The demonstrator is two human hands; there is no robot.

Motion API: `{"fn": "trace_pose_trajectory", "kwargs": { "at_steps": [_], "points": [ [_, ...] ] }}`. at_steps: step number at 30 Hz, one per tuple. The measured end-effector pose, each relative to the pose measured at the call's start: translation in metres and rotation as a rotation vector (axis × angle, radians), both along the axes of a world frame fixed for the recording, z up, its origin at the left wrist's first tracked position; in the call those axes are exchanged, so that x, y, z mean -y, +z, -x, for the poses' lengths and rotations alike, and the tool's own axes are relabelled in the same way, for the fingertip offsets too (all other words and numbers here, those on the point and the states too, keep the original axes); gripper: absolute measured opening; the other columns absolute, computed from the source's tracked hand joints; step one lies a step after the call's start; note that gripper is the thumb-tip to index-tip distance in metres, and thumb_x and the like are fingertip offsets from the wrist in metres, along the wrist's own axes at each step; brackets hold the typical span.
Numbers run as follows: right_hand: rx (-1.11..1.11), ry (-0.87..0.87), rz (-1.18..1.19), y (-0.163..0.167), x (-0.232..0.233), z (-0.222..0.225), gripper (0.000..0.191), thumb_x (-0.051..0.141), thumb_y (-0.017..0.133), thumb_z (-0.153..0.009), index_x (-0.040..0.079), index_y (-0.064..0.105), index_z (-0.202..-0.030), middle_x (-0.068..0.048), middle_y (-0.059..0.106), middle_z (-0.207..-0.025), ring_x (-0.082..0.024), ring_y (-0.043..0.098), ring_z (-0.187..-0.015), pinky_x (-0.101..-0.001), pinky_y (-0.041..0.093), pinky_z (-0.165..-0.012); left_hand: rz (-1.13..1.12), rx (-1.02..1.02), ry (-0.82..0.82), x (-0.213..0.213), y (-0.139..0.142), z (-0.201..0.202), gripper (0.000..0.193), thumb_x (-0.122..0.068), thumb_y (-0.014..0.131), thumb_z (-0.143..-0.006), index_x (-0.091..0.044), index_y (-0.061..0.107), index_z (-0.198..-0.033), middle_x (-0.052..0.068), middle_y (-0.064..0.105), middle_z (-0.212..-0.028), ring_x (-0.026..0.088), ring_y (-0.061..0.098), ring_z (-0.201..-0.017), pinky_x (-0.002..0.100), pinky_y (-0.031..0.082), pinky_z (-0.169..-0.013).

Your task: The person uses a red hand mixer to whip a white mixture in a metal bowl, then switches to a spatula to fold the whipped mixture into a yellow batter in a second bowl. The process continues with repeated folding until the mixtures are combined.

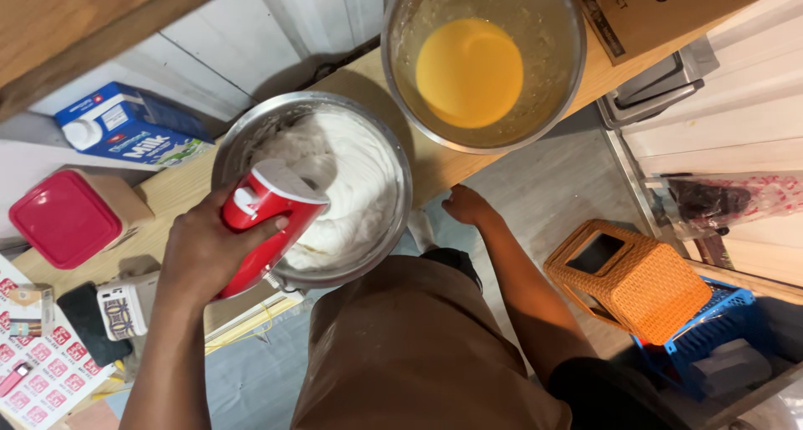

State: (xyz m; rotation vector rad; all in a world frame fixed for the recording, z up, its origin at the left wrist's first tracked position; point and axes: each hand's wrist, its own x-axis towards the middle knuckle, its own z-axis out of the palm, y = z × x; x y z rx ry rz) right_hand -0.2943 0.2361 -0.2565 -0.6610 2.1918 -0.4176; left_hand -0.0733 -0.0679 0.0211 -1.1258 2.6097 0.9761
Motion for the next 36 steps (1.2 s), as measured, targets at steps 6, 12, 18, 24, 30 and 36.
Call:
{"fn": "trace_pose_trajectory", "kwargs": {
  "at_steps": [6,12,18,24,30,36],
  "points": [
    [-0.152,0.132,-0.023,0.029,-0.018,-0.008,0.052,0.026,0.064,-0.090,0.007,0.054,-0.137,-0.023,0.065,-0.118,-0.043,0.063,-0.107,-0.0518,0.050,-0.089,-0.026,0.003,0.052,0.000,-0.006,0.007,0.073,-0.044,0.087,-0.068,-0.010,0.070,-0.130,0.020,0.077,-0.104,0.032,0.076,-0.095,0.043,0.057,-0.085],
    [0.054,0.140,0.031,0.078,-0.041,-0.001,0.042,0.029,0.060,-0.095,0.015,0.058,-0.135,-0.013,0.075,-0.102,-0.034,0.070,-0.100,-0.0454,0.054,-0.089,-0.032,0.052,0.021,0.006,0.006,0.003,0.081,-0.049,0.087,-0.066,-0.012,0.066,-0.134,0.020,0.077,-0.102,0.033,0.076,-0.096,0.043,0.057,-0.085],
    [0.208,0.001,0.144,0.088,-0.030,-0.013,0.042,0.029,0.060,-0.096,0.016,0.060,-0.136,-0.013,0.075,-0.096,-0.029,0.073,-0.090,-0.0403,0.057,-0.083,-0.010,0.304,-0.131,-0.007,0.027,0.003,0.083,-0.064,0.084,-0.064,-0.025,0.065,-0.135,0.019,0.077,-0.101,0.037,0.074,-0.097,0.044,0.058,-0.087],
    [0.283,0.149,0.201,0.063,-0.016,-0.010,0.044,0.028,0.062,-0.095,0.011,0.058,-0.135,-0.011,0.076,-0.096,-0.026,0.072,-0.091,-0.0374,0.055,-0.085,-0.001,-0.066,-0.041,-0.026,0.008,0.046,0.081,-0.058,0.083,-0.069,-0.014,0.065,-0.134,0.019,0.076,-0.107,0.033,0.074,-0.101,0.042,0.057,-0.088],
    [0.693,0.074,-0.004,-0.007,-0.053,0.014,0.043,0.028,0.052,-0.095,0.010,0.066,-0.131,-0.007,0.075,-0.087,-0.023,0.068,-0.077,-0.0413,0.056,-0.069,-0.051,-0.157,0.074,-0.044,-0.002,0.039,0.086,-0.056,0.084,-0.069,-0.009,0.061,-0.138,0.019,0.076,-0.108,0.031,0.074,-0.103,0.040,0.057,-0.089],
    [0.292,-0.386,-0.132,-0.053,-0.159,0.020,0.035,0.031,0.064,-0.094,0.004,0.068,-0.116,-0.016,0.071,-0.079,-0.027,0.065,-0.066,-0.0414,0.054,-0.060,-0.016,0.072,0.079,-0.042,0.019,-0.013,0.082,-0.058,0.083,-0.064,-0.018,0.067,-0.133,0.020,0.077,-0.104,0.035,0.075,-0.099,0.044,0.058,-0.087]
  ]
}}
